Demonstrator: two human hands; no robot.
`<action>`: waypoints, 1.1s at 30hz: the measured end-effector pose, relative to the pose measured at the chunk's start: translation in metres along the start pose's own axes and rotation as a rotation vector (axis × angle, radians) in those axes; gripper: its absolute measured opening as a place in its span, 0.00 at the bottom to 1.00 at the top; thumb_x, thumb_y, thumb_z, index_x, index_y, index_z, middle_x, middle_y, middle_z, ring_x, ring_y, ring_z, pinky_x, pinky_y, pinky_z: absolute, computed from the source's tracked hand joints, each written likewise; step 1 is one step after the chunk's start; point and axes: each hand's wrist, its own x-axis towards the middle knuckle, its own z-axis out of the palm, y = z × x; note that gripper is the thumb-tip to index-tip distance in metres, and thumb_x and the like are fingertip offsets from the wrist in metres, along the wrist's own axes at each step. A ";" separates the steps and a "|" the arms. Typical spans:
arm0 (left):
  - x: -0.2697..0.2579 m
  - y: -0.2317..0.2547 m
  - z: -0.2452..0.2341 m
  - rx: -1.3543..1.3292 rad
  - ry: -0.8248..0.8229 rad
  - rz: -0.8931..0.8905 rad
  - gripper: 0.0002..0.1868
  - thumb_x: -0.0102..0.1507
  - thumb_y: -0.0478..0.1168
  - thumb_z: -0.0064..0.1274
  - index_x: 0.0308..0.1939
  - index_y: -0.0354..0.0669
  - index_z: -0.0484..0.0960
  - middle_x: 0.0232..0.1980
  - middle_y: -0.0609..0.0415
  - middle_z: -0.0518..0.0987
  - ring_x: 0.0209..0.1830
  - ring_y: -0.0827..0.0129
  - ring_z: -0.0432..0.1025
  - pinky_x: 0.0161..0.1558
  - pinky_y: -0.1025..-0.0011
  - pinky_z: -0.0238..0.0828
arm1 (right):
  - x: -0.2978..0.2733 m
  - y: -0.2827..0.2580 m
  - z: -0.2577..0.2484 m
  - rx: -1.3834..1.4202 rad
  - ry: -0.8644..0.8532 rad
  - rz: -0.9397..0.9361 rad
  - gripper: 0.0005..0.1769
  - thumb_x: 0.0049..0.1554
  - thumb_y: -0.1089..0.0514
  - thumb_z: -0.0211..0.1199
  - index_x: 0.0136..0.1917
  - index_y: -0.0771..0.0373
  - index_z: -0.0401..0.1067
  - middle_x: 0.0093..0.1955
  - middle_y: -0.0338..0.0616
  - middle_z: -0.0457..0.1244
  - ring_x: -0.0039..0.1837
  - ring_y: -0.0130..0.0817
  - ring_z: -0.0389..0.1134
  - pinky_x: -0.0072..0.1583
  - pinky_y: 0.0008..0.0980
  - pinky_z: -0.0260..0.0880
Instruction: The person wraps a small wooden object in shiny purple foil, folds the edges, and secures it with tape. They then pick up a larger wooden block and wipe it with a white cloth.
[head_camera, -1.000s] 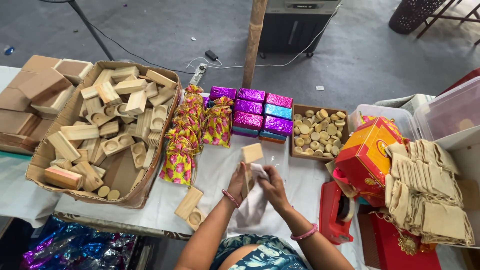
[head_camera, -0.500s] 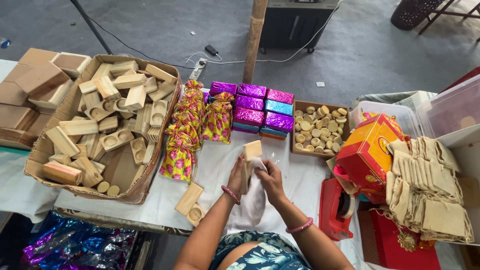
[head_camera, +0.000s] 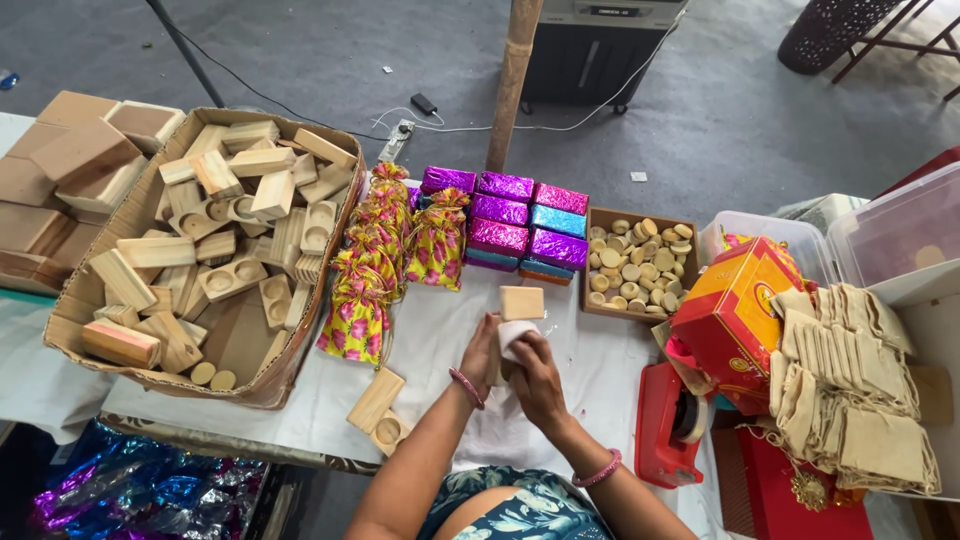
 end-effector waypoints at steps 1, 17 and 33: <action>0.002 -0.007 -0.001 0.025 -0.028 0.008 0.30 0.69 0.60 0.43 0.69 0.50 0.67 0.57 0.56 0.78 0.55 0.71 0.75 0.56 0.70 0.75 | 0.010 -0.007 -0.002 -0.102 -0.007 -0.015 0.21 0.50 0.70 0.62 0.59 0.69 0.71 0.64 0.57 0.61 0.65 0.59 0.64 0.63 0.47 0.66; 0.001 -0.010 -0.017 0.268 -0.146 -0.042 0.27 0.73 0.53 0.35 0.75 0.51 0.65 0.64 0.54 0.76 0.60 0.71 0.73 0.59 0.72 0.72 | 0.012 0.009 -0.028 -0.563 -0.233 -0.290 0.20 0.50 0.68 0.57 0.56 0.59 0.74 0.58 0.47 0.64 0.57 0.47 0.67 0.53 0.43 0.67; -0.008 0.025 0.014 -0.032 -0.058 0.033 0.40 0.67 0.71 0.35 0.71 0.47 0.69 0.60 0.47 0.77 0.55 0.65 0.76 0.56 0.66 0.76 | -0.002 -0.023 -0.004 -0.206 -0.023 -0.279 0.22 0.57 0.59 0.61 0.64 0.69 0.68 0.69 0.57 0.59 0.69 0.62 0.61 0.68 0.49 0.61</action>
